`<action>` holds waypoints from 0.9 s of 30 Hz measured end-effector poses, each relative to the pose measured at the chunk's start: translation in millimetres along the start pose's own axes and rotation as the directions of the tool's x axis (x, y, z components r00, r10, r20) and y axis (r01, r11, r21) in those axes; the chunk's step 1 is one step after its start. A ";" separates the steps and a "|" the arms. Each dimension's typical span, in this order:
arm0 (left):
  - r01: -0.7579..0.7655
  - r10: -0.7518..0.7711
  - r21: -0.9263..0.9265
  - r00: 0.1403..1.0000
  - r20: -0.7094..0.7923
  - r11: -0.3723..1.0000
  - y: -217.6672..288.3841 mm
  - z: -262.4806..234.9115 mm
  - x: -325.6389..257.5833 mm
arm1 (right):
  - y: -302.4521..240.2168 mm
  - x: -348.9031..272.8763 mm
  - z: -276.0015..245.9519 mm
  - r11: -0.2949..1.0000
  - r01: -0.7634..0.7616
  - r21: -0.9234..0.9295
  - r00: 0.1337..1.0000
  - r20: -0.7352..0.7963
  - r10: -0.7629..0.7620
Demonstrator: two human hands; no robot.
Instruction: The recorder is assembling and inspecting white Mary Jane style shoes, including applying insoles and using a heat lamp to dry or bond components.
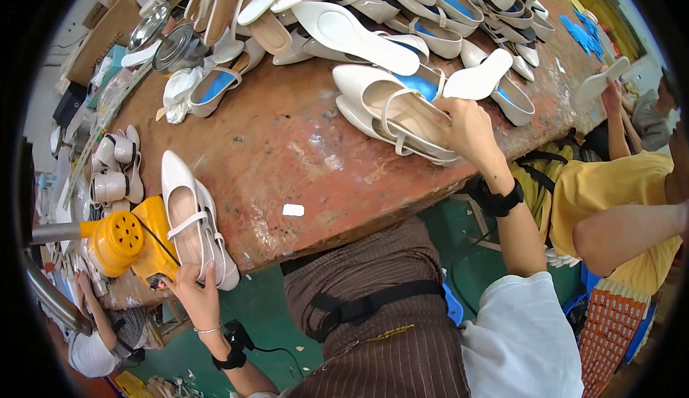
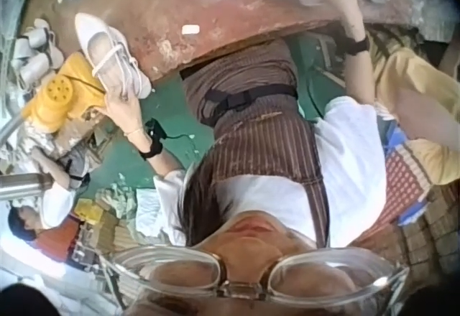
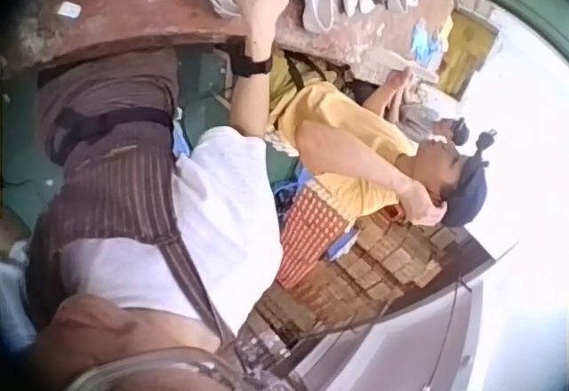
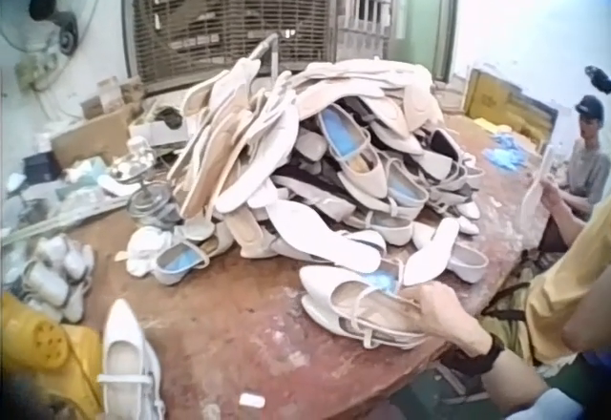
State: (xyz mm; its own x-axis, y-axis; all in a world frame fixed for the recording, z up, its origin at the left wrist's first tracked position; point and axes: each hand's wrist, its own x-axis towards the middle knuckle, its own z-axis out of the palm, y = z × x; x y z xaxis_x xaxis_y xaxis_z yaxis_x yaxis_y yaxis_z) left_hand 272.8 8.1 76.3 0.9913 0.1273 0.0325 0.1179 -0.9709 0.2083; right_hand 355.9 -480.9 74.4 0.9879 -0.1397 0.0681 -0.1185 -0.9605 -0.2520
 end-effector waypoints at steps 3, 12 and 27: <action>-0.091 0.140 0.174 0.946 -0.293 0.981 3.4 5.2 -6.0 | 9.3 2.5 12.8 1.000 -0.021 -0.006 0.994 0.110 0.022; 0.048 -0.377 -0.868 0.911 -0.164 0.494 -12.8 54.6 -19.3 | -46.2 -18.8 -5.6 0.981 0.094 0.172 0.987 -0.145 -0.069; -0.071 -0.358 -0.995 0.929 -0.093 0.073 -5.4 23.0 -34.2 | -341.7 -50.2 91.8 0.442 -0.578 0.685 0.437 0.718 -0.542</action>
State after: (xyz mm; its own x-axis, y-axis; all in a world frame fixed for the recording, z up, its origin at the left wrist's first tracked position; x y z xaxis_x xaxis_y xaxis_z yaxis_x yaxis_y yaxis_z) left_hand 239.7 4.3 51.5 0.8734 0.4849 0.0463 -0.1198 0.1218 0.9853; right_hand 356.1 -123.6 68.4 0.5677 0.6325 -0.5269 -0.5549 -0.1788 -0.8125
